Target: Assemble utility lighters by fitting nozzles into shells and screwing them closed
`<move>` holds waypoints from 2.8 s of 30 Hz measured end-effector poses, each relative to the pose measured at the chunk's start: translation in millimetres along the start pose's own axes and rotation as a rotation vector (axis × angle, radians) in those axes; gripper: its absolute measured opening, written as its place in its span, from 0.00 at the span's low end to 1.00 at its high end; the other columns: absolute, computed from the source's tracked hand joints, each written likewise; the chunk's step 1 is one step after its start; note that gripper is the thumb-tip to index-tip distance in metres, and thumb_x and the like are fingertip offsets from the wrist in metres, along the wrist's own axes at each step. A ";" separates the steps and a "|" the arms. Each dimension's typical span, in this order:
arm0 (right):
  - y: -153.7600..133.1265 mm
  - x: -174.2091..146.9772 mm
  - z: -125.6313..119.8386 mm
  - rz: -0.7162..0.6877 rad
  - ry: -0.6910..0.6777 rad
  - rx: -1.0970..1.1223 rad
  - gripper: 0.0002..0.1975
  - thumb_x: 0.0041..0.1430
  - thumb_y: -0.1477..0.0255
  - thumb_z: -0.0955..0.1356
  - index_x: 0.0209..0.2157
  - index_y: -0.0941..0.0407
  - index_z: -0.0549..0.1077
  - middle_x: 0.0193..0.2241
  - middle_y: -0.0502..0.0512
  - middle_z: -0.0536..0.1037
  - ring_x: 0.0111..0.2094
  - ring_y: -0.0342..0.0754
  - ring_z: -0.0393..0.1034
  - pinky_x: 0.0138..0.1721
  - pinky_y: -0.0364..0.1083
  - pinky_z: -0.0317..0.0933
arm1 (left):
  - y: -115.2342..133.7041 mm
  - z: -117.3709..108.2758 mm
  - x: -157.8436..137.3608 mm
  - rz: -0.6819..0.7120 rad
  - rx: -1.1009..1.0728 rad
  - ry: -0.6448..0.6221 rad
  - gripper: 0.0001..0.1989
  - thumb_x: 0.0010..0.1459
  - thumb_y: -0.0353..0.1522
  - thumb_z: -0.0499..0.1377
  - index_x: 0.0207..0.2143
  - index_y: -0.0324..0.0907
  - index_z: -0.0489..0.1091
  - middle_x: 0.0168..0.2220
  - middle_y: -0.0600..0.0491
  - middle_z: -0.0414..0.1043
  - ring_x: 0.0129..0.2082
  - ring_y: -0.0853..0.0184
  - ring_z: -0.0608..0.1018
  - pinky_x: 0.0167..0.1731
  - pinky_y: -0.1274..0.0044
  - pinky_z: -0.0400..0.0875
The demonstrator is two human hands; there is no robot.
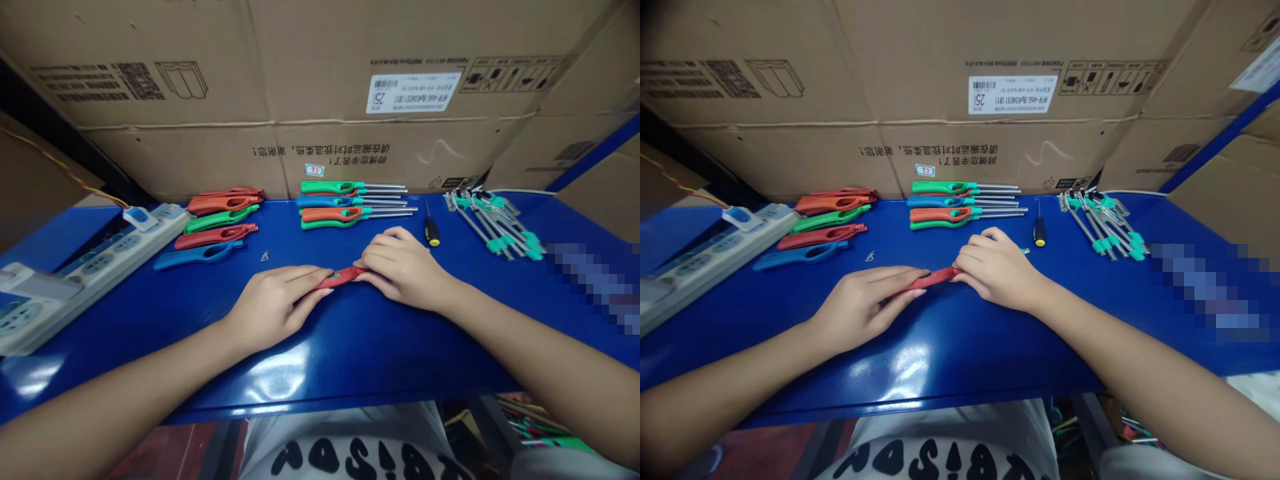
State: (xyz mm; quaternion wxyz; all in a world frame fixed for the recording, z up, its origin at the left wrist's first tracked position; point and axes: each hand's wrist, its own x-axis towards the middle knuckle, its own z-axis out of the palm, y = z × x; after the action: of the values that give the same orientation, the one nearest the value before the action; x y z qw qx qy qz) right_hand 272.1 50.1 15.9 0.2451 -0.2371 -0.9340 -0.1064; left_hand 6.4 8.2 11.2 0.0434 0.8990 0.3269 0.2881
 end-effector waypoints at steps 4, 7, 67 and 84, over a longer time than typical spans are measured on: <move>-0.9 0.1 -0.2 -0.039 -0.042 -0.039 0.13 0.71 0.69 0.63 0.34 0.57 0.75 0.29 0.53 0.80 0.33 0.48 0.69 0.44 0.51 0.54 | 1.9 0.7 2.1 -0.017 -0.002 -0.074 0.13 0.70 0.35 0.55 0.52 0.40 0.73 0.49 0.48 0.80 0.45 0.61 0.83 0.44 0.72 0.79; 4.0 0.3 -4.5 0.011 -0.078 -0.023 0.12 0.71 0.66 0.64 0.38 0.56 0.76 0.35 0.53 0.82 0.37 0.49 0.71 0.47 0.52 0.54 | 1.1 1.9 4.6 -0.070 0.005 -0.130 0.16 0.71 0.36 0.53 0.55 0.40 0.71 0.50 0.47 0.79 0.46 0.60 0.82 0.44 0.70 0.79; 2.8 -6.2 0.0 -0.251 0.013 -0.086 0.08 0.67 0.80 0.63 0.41 0.65 0.74 0.30 0.60 0.78 0.34 0.51 0.67 0.38 0.50 0.61 | 12.4 4.2 5.5 -0.370 -0.444 -0.013 0.08 0.63 0.34 0.63 0.40 0.40 0.81 0.31 0.54 0.80 0.27 0.71 0.77 0.27 0.80 0.68; 5.3 -2.5 -6.7 0.108 -0.414 0.071 0.08 0.67 0.72 0.65 0.37 0.59 0.75 0.34 0.58 0.76 0.38 0.51 0.66 0.42 0.49 0.56 | 4.7 9.2 -0.5 -0.040 -0.020 -0.163 0.19 0.69 0.35 0.56 0.60 0.44 0.70 0.50 0.47 0.76 0.47 0.60 0.79 0.48 0.67 0.75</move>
State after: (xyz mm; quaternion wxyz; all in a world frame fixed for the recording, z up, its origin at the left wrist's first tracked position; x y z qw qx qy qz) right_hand 279.4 51.6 20.8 0.0614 -0.2946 -0.9536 -0.0093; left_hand 13.8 5.3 4.6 0.0846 0.9123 0.3372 0.2164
